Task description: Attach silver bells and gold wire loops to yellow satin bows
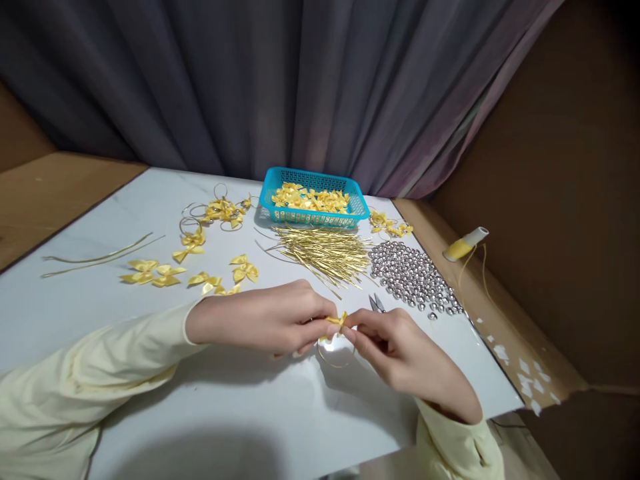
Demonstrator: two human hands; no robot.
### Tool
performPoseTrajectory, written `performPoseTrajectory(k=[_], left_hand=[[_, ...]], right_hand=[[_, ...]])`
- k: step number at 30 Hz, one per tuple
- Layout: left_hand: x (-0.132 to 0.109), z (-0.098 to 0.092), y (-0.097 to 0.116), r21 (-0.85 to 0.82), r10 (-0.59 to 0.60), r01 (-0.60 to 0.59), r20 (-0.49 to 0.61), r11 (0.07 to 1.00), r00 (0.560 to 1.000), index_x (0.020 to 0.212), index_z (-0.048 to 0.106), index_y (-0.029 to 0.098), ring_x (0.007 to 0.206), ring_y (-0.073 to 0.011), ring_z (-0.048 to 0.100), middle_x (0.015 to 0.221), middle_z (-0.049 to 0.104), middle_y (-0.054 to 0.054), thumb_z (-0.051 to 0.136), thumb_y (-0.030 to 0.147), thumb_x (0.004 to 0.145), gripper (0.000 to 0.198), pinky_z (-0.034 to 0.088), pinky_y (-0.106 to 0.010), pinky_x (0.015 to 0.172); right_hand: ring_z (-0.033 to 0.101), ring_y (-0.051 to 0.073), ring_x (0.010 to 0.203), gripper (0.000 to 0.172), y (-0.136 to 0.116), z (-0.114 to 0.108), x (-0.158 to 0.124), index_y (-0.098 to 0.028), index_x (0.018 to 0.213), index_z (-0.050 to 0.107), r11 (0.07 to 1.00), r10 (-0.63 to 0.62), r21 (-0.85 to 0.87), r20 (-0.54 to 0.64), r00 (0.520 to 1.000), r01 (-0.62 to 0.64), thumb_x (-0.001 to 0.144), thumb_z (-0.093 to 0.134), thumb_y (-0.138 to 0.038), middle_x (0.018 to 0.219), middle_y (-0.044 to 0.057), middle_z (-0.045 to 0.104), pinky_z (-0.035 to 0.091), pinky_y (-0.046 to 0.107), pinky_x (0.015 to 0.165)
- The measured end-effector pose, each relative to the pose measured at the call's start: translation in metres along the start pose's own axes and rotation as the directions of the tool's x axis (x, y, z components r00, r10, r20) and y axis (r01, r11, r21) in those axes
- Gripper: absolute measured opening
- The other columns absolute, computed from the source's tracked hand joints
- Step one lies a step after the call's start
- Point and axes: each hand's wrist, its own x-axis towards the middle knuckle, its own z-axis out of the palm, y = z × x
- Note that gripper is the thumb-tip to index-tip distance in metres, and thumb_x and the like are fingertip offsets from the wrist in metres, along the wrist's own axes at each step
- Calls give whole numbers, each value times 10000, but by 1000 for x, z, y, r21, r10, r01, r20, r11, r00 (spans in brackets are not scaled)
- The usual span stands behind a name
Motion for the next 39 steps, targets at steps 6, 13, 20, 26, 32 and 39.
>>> performPoseTrajectory(k=[6,13,20,26,32,39], left_hand=[[1,-1,-3,-61,-38,42,75,997,996,648,465,154,366,-54,427,483,466,50,369,210,897,272,337,-148,420],[2,0,-6,-48,-48,53,91,997,995,651,473,153,364,-57,431,510,504,31,358,252,906,297,343,-151,412],[4,2,-4,-27,-64,66,75,997,995,644,474,151,370,-56,437,523,523,24,374,226,895,280,343,-150,412],[4,-1,-8,-151,-102,123,136,981,985,649,464,156,349,-55,410,521,479,38,368,291,903,303,336,-153,372],[6,-6,-11,-291,-102,165,218,942,971,650,462,158,330,-63,370,452,429,47,382,326,903,314,308,-146,339],[9,-10,-13,-328,-119,201,254,923,960,611,462,157,330,-68,363,430,418,37,369,376,907,380,311,-155,346]], right_hand=[[341,68,445,170,0,-2,-1,-158,806,572,997,-40,-68,51,998,43,879,426,-207,521,-55,416,238,196,452],[307,81,448,159,3,2,-1,-170,800,516,988,-30,-149,46,998,37,893,404,-233,524,-55,376,217,213,449],[286,78,448,135,1,4,1,-179,753,472,982,-24,-186,83,996,39,871,407,-169,523,-57,364,208,216,458],[351,70,456,157,0,-1,2,-163,761,518,992,-69,-102,86,994,77,871,407,-152,540,-47,413,250,194,471],[381,66,454,171,0,-4,3,-147,795,580,996,-85,-24,56,995,87,862,423,-147,534,-44,443,282,180,471],[419,68,456,206,1,-7,4,-132,838,611,997,-79,18,58,995,79,876,417,-187,559,-23,517,307,175,462]])
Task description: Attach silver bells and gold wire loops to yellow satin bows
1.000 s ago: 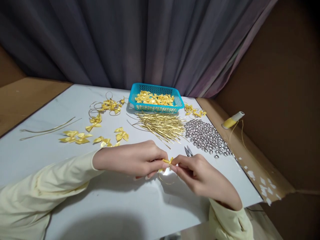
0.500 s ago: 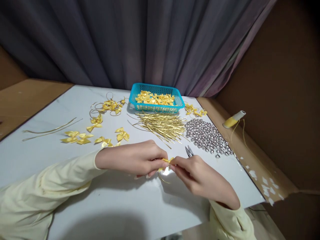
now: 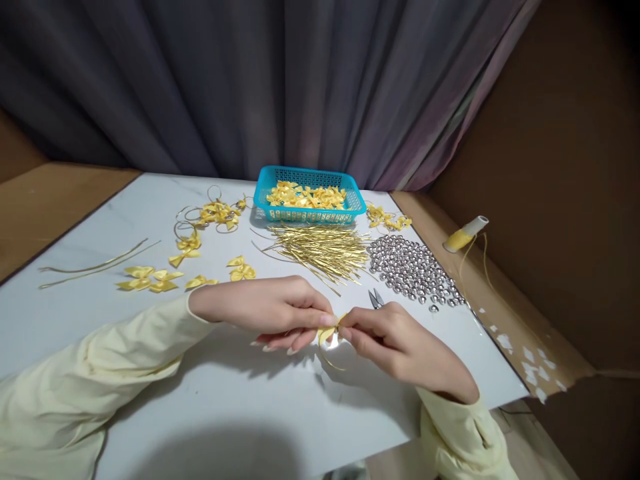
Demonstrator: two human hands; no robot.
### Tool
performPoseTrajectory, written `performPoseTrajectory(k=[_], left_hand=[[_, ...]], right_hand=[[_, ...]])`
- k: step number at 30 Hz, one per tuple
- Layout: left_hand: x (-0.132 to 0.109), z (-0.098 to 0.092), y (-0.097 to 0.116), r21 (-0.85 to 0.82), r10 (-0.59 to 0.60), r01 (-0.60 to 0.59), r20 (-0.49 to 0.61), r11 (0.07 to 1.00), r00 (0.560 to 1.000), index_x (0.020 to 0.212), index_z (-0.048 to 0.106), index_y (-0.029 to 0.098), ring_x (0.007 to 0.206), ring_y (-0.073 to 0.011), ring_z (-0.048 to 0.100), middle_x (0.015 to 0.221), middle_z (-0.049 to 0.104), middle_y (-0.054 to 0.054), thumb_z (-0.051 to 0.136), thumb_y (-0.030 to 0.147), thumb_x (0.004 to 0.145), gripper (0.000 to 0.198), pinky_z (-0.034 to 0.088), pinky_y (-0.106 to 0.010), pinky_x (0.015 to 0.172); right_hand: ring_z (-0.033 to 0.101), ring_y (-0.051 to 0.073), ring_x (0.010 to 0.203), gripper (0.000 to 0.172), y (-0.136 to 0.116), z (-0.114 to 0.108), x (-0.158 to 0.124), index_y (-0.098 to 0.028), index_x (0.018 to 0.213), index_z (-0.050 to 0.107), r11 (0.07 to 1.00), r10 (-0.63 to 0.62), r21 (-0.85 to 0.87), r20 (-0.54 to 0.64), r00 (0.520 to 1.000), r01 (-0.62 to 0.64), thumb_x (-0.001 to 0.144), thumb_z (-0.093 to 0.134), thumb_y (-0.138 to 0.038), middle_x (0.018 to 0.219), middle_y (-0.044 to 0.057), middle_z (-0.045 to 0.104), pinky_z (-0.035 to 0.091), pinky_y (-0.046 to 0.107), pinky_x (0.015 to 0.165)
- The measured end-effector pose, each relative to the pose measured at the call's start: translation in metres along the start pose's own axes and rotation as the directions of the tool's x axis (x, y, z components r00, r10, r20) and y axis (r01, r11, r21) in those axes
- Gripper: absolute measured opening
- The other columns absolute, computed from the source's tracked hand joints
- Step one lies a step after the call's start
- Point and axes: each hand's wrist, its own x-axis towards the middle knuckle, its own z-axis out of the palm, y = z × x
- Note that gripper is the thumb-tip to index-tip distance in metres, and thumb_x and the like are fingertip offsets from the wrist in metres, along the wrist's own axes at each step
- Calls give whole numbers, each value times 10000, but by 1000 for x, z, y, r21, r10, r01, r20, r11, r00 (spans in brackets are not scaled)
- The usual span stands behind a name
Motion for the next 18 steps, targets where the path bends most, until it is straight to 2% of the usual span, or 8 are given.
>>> performPoseTrajectory(k=[5,9,18], left_hand=[[1,-1,1,-4,-18,18,15,1000,1000,612,463,156,337,-67,366,436,420,36,361,385,910,390,315,-150,345],[1,0,3,-20,-30,30,-16,999,999,601,467,153,340,-67,370,450,432,32,382,383,900,386,310,-148,336],[3,1,3,-34,-82,81,-25,996,996,642,477,160,338,-60,366,499,476,26,439,349,870,299,297,-141,317]], right_hand=[[412,65,447,189,0,-1,-1,-135,825,605,1000,-3,14,3,1000,3,864,423,-166,544,-32,500,304,172,456],[396,69,445,192,0,0,1,-139,806,597,1000,4,1,1,1000,-4,863,415,-163,540,-34,483,295,179,452],[369,70,444,195,1,-1,2,-135,795,612,1000,-4,-21,22,1000,5,846,425,-145,521,-43,450,282,186,452]])
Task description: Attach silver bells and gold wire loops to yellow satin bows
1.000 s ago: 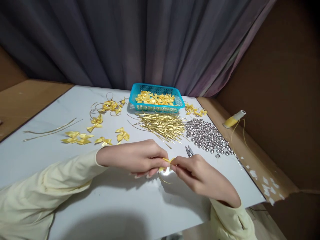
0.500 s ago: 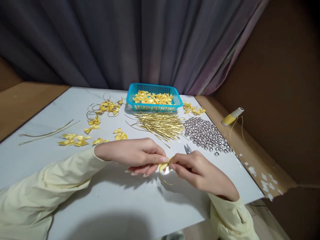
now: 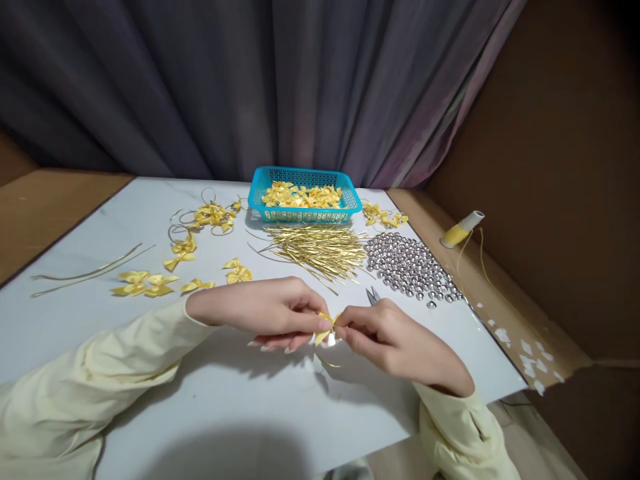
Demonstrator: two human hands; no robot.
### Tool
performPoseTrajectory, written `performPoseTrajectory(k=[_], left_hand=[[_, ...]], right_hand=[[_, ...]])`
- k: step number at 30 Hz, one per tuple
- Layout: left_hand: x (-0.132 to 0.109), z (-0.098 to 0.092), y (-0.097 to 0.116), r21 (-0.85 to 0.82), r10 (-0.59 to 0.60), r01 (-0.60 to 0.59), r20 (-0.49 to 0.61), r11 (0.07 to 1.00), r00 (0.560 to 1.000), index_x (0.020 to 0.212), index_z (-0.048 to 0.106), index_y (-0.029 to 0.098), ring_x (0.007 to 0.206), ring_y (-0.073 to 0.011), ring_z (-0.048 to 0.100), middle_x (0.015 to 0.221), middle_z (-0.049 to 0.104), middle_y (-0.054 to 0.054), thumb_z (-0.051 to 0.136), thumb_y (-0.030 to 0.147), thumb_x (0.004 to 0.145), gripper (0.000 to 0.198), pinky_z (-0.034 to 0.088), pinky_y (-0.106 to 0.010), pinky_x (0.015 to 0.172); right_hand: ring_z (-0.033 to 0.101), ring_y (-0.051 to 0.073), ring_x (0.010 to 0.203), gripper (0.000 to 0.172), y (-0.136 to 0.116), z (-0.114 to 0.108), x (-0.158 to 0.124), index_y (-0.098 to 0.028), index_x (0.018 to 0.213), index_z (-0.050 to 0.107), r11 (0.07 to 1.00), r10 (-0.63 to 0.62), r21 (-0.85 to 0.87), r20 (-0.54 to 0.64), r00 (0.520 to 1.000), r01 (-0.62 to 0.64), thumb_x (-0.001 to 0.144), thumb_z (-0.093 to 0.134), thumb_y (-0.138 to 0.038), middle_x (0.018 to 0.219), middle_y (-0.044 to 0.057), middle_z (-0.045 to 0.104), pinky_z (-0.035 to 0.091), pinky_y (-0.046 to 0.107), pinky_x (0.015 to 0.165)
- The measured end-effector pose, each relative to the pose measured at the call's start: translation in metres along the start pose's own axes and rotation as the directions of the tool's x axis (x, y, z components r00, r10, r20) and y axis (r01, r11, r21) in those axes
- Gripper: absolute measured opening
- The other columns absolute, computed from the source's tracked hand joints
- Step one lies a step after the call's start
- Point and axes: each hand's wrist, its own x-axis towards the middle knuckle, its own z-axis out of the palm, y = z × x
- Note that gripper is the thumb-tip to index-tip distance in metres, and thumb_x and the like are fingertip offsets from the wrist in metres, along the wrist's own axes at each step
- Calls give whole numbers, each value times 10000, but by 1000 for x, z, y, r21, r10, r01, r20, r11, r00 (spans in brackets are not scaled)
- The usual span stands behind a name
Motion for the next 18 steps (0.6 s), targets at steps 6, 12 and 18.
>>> performPoseTrajectory(k=[6,12,18], left_hand=[[0,-2,-1,15,20,-21,33,1000,999,644,471,158,332,-57,356,465,442,33,414,368,889,327,299,-140,326],[2,-4,-4,-8,16,-15,55,1000,998,658,473,158,326,-54,363,448,434,43,418,422,885,352,302,-135,329],[3,-2,0,1,-44,44,8,999,999,674,480,160,327,-46,354,479,456,46,491,433,839,320,292,-126,313]], right_hand=[[373,63,447,198,0,-2,-1,-123,788,619,1000,5,16,-3,1000,-5,845,431,-145,523,-46,443,282,182,455],[401,62,455,197,0,-3,0,-125,770,615,998,22,58,-22,1000,-21,840,433,-144,531,-41,475,295,177,458],[402,60,461,198,-1,-3,1,-121,758,610,999,32,30,-35,999,-31,831,425,-131,531,-42,472,292,176,463]])
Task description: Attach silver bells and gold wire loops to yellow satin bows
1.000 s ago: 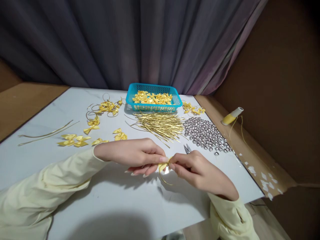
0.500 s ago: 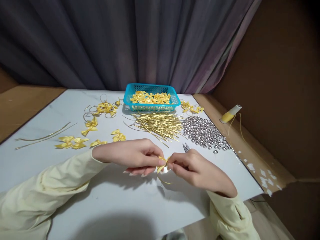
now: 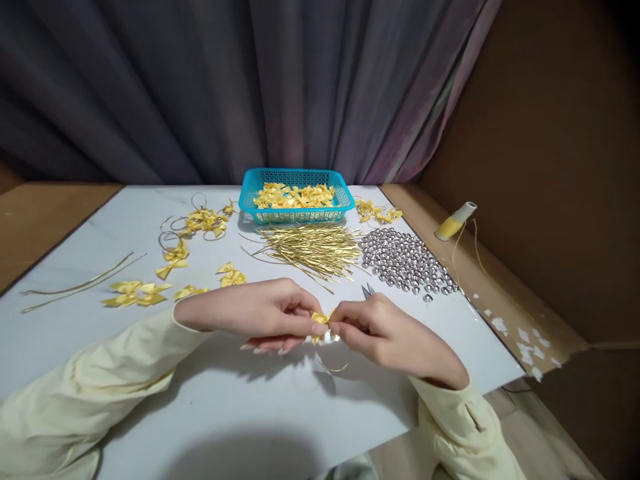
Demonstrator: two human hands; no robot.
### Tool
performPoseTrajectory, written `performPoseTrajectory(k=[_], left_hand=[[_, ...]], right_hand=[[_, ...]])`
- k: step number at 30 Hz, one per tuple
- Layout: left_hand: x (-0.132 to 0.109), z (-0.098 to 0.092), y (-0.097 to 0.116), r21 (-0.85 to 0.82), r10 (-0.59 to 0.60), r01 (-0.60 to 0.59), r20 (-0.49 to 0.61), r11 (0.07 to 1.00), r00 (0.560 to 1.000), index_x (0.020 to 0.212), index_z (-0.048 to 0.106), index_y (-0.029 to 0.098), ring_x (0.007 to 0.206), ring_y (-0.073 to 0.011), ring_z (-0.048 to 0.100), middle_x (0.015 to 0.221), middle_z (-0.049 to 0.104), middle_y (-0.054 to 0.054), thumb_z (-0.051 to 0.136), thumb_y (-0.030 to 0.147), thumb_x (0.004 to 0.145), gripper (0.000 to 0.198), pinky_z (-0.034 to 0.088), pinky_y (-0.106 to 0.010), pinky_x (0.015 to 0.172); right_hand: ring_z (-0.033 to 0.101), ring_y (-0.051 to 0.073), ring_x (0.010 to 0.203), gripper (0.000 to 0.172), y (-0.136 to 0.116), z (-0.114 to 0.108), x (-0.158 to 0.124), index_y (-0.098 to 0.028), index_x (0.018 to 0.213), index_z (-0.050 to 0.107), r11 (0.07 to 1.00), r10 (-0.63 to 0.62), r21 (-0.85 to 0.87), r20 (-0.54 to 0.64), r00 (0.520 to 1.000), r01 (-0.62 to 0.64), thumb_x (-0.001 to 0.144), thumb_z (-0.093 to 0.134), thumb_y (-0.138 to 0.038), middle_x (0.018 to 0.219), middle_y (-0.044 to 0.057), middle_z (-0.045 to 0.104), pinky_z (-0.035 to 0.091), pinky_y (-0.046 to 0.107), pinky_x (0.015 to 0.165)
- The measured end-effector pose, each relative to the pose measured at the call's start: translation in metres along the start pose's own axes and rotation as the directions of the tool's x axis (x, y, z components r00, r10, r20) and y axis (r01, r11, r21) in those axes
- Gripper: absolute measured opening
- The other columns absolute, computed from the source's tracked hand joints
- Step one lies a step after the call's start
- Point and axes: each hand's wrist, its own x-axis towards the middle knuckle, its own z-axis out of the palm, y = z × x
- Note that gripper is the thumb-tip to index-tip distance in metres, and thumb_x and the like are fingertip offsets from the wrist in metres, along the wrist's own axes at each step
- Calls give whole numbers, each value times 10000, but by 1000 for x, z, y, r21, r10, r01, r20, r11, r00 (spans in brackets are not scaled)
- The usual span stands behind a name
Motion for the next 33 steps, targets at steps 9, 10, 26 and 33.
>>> performPoseTrajectory(k=[9,10,26,33], left_hand=[[0,0,2,17,-29,29,4,999,1000,665,485,159,327,-48,351,475,460,41,514,448,816,327,286,-127,307],[0,0,2,18,-30,30,7,999,1000,669,485,160,328,-47,351,475,458,43,514,450,816,327,287,-126,306],[0,4,3,-22,-53,53,-11,998,999,684,499,165,314,-38,335,468,458,56,503,333,838,228,266,-110,291],[3,4,3,-1,-44,44,-48,999,998,635,476,163,323,-43,354,448,441,58,547,364,800,269,270,-113,301]], right_hand=[[349,45,443,183,1,-2,-1,-103,785,630,998,-32,-49,12,999,33,811,450,-105,501,-60,411,251,168,445],[344,44,441,179,1,-2,-1,-102,787,629,998,-40,-51,13,999,41,809,451,-101,499,-63,401,249,167,445],[323,46,435,165,2,3,-3,-117,769,591,988,-87,-125,31,996,90,812,433,-103,499,-69,356,238,179,453],[340,50,444,169,2,3,-3,-120,777,595,989,-68,-128,35,997,72,816,431,-116,506,-64,376,248,183,462]])
